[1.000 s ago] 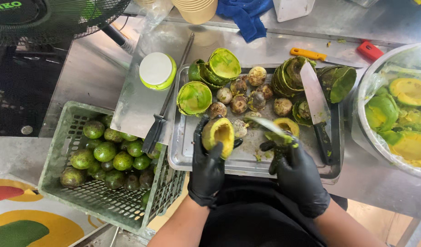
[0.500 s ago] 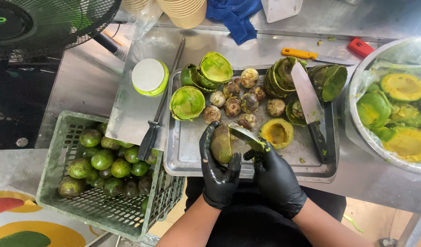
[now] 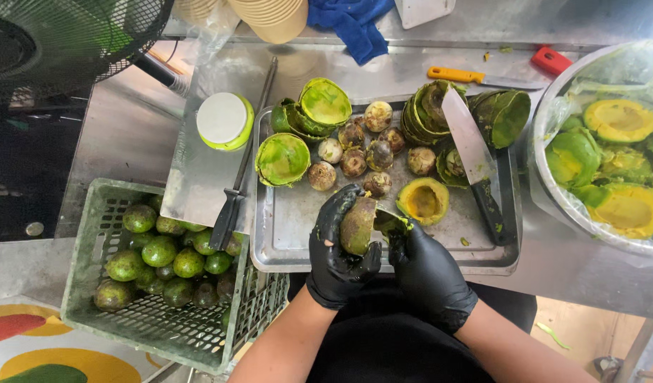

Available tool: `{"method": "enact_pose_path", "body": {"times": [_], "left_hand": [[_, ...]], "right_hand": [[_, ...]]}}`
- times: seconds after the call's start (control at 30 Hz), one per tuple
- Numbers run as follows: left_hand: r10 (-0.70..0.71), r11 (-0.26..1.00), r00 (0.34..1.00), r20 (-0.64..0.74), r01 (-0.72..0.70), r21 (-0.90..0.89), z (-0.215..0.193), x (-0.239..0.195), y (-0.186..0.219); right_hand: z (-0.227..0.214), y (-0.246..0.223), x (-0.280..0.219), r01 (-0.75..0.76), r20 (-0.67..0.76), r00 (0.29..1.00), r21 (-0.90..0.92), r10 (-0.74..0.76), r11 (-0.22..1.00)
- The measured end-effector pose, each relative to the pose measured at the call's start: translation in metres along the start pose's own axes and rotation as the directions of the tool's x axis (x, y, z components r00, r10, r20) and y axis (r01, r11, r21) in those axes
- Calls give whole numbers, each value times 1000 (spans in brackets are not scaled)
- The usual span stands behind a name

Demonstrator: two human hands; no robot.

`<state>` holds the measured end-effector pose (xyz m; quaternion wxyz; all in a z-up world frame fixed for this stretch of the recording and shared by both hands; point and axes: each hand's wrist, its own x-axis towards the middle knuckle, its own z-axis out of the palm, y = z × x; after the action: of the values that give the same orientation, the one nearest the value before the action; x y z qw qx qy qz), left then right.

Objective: The person picks up whole avocados from a green crate and uses a knife to cut them in half. They remove the pit and then use a spoon to scoop the flesh out of the skin, placing the peeled avocado into a large bowl while discarding the skins and pits onto a metal tray.

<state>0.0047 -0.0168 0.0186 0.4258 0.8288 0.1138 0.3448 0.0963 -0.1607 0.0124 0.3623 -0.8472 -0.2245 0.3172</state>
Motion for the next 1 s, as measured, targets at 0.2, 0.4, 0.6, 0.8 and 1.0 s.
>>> {"method": "enact_pose_path", "body": {"times": [0.2, 0.4, 0.6, 0.8, 1.0], "left_hand": [[-127, 975, 987, 101, 143, -168, -3, 5, 5], [-259, 897, 955, 147, 294, -329, 5, 0, -8], [-334, 726, 911, 244, 413, -550, 17, -14, -33], [-421, 741, 865, 274, 502, -446, 17, -9, -39], [-620, 683, 782, 64, 577, -447, 27, -9, -16]], "right_hand": [[-6, 14, 12, 27, 91, 996, -106, -17, 994], [-4, 34, 25, 2, 271, 963, -17, 3, 1000], [-23, 12, 31, -301, 501, 826, 2, 259, 954], [-23, 15, 35, -351, 563, 796, 125, 225, 928], [-10, 37, 35, -218, 334, 934, 254, 126, 942]]}}
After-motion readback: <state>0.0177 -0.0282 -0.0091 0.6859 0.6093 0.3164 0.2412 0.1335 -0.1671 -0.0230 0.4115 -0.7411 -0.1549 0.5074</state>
